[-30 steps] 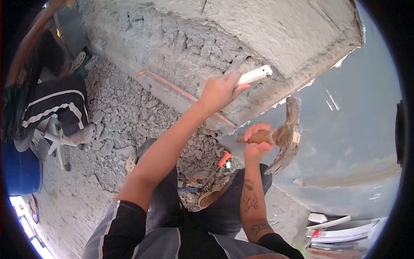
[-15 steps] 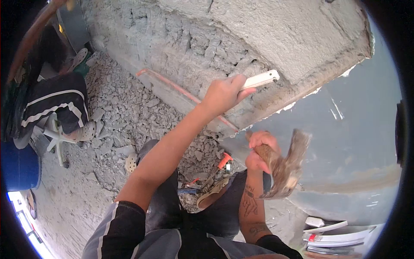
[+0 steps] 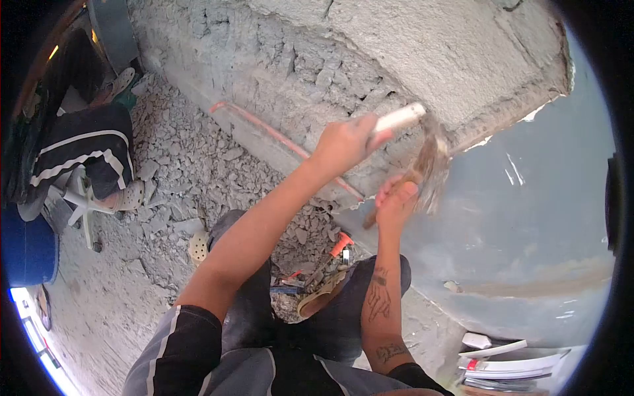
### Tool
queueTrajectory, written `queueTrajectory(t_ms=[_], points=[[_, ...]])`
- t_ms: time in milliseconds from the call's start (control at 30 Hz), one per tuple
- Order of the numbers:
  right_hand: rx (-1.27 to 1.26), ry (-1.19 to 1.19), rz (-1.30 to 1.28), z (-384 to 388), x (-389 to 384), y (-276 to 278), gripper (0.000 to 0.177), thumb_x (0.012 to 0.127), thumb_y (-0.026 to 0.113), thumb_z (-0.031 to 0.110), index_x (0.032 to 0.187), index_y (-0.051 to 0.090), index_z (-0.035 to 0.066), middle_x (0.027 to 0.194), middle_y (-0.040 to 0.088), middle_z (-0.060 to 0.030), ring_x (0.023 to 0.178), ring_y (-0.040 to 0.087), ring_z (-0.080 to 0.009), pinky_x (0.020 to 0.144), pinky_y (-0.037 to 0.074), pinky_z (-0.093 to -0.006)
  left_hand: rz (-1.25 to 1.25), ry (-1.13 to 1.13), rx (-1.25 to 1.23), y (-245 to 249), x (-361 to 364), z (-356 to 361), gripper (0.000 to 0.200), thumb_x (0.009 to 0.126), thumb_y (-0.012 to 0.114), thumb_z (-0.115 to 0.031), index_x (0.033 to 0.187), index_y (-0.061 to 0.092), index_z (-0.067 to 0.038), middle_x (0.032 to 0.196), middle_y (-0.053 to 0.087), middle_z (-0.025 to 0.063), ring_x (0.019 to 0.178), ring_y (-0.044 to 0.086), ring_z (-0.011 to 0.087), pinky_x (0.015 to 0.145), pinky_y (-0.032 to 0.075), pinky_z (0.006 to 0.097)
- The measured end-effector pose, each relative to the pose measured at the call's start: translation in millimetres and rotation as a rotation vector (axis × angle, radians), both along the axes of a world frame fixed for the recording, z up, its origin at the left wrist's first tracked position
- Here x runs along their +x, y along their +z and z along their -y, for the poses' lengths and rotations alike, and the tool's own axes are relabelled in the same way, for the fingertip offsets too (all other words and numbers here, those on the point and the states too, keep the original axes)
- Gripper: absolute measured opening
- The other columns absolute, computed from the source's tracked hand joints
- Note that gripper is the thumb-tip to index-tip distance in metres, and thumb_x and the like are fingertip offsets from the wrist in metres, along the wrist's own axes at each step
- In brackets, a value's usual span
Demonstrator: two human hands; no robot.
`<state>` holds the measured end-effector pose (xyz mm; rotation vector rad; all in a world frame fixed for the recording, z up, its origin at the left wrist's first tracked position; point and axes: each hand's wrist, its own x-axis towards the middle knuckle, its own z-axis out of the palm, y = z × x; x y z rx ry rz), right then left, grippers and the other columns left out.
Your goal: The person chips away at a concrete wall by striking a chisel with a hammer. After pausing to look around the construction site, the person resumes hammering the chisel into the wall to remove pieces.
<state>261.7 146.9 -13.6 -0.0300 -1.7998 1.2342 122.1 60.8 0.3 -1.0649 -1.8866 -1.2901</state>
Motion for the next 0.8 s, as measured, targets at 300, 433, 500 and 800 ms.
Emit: queueTrajectory(t_ms=[300, 433, 500, 800], points=[[0.223, 0.291, -0.462, -12, 11, 6, 0.075, 0.085, 0.038, 0.078, 0.074, 0.045, 0.003, 0.061, 0.047, -0.0046, 0.047, 0.044, -0.0134, 0.042, 0.035, -0.0264, 0.136, 0.058, -0.044, 1, -1, -5, 0.041, 0.089, 0.062, -0.044, 0.082, 0.049, -0.006, 0.058, 0.058, 0.0168, 0.05, 0.059, 0.0381, 0.044, 0.047, 0.0451], [-0.264, -0.278, 0.316, -5, 10, -21, 0.065, 0.084, 0.051, 0.068, 0.076, 0.048, 0.004, 0.063, 0.049, -0.0069, 0.057, 0.049, -0.0192, 0.047, 0.038, -0.0281, 0.17, 0.056, -0.06, 1, 10, -3, 0.042, 0.089, 0.061, -0.045, 0.081, 0.049, -0.006, 0.057, 0.058, 0.0169, 0.05, 0.059, 0.0383, 0.044, 0.047, 0.0452], [-0.51, -0.275, 0.291, -2, 10, -9, 0.058, 0.087, 0.055, 0.061, 0.076, 0.049, 0.003, 0.064, 0.05, -0.0071, 0.06, 0.051, -0.0197, 0.048, 0.038, -0.0283, 0.192, 0.077, -0.092, 7, 2, -3, 0.042, 0.089, 0.061, -0.045, 0.08, 0.049, -0.006, 0.057, 0.058, 0.0169, 0.051, 0.06, 0.0383, 0.044, 0.047, 0.0452], [-0.223, -0.16, 0.267, -2, -2, -5, 0.069, 0.089, 0.04, 0.071, 0.076, 0.047, 0.003, 0.063, 0.048, -0.0062, 0.051, 0.046, -0.0144, 0.044, 0.036, -0.0259, 0.179, 0.109, -0.079, 10, 7, -3, 0.042, 0.089, 0.061, -0.045, 0.08, 0.05, -0.006, 0.057, 0.059, 0.0173, 0.05, 0.06, 0.0379, 0.044, 0.047, 0.0443]])
